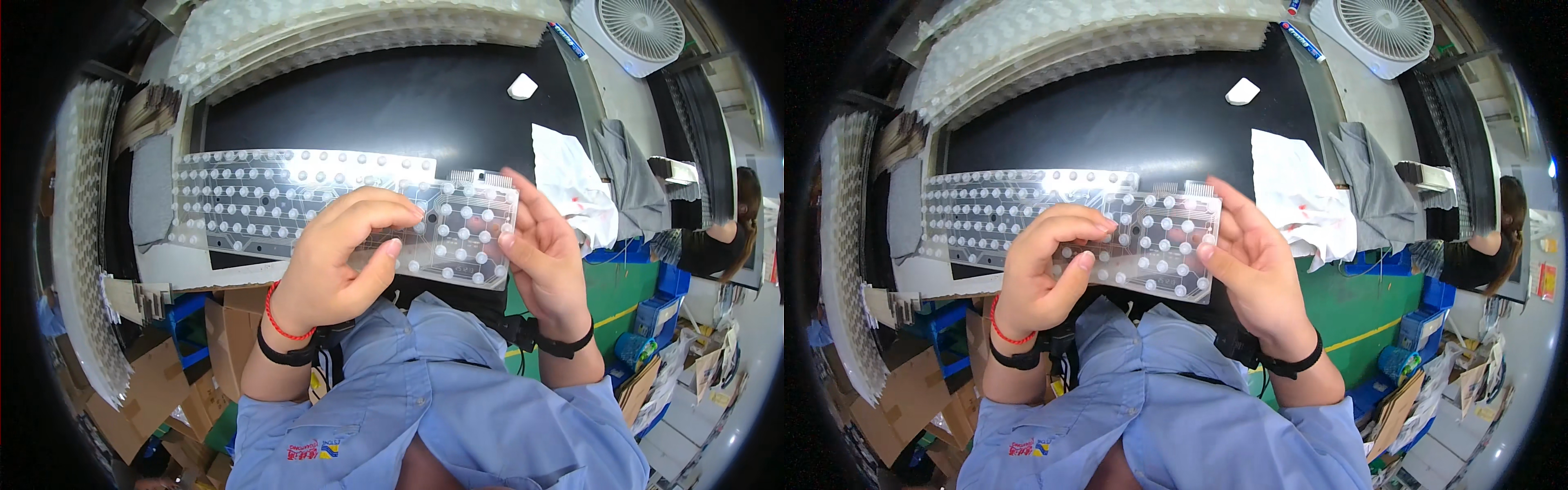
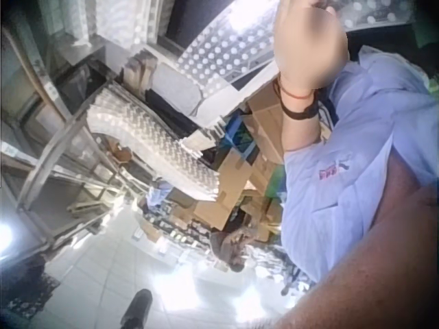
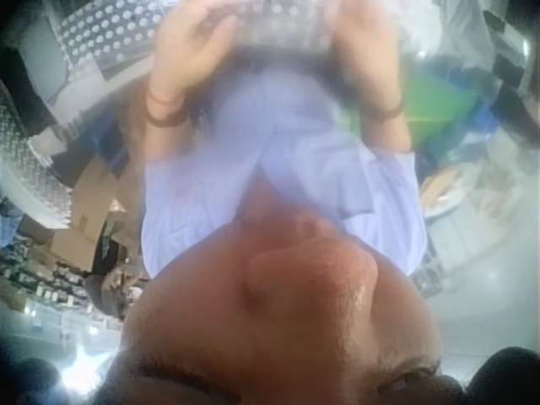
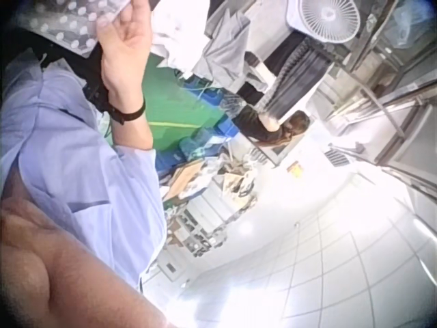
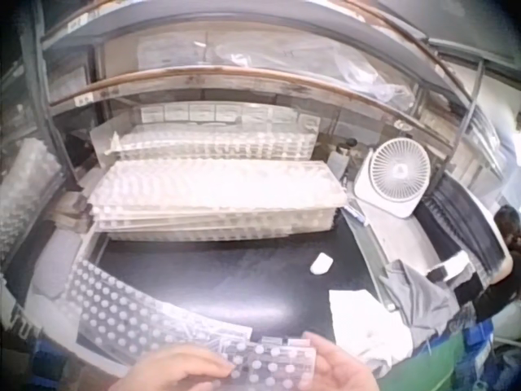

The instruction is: Wiping and inspecting plastic keyboard-like sheets in a factory.

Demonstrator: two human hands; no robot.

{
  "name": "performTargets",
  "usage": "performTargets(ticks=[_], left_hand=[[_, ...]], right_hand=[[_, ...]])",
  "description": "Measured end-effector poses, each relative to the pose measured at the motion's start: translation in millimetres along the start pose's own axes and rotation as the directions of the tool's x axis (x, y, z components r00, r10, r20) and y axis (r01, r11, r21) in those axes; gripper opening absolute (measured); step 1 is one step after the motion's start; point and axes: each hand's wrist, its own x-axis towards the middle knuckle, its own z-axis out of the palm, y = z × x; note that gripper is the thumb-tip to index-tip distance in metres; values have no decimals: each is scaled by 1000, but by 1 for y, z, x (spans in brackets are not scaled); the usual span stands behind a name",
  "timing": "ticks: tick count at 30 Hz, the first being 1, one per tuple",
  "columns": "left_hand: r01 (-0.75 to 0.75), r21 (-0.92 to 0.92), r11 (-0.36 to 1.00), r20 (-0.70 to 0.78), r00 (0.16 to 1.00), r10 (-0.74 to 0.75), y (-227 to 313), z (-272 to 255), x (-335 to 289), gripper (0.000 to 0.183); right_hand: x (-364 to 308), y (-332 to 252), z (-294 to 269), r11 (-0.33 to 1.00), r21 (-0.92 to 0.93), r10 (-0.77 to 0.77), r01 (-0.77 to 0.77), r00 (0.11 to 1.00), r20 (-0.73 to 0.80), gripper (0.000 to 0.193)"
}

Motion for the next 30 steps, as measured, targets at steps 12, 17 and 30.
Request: performTargets(ticks=[12,17,30], left_hand=[[-15,-7,1000,-40,999,15,1,1,2,26],[-19,-2,1000,-38,999,19,0,2,0,25],[-422,264,867,-374,784,495,2,-3,-19,22]], right_hand=[[-2,3,-6,990,-120,82,-76,996,45,46],[-2,8,-8,994,-76,83,-79,995,52,45],[24,-84,-13,877,-260,-410,404,911,34,33]])
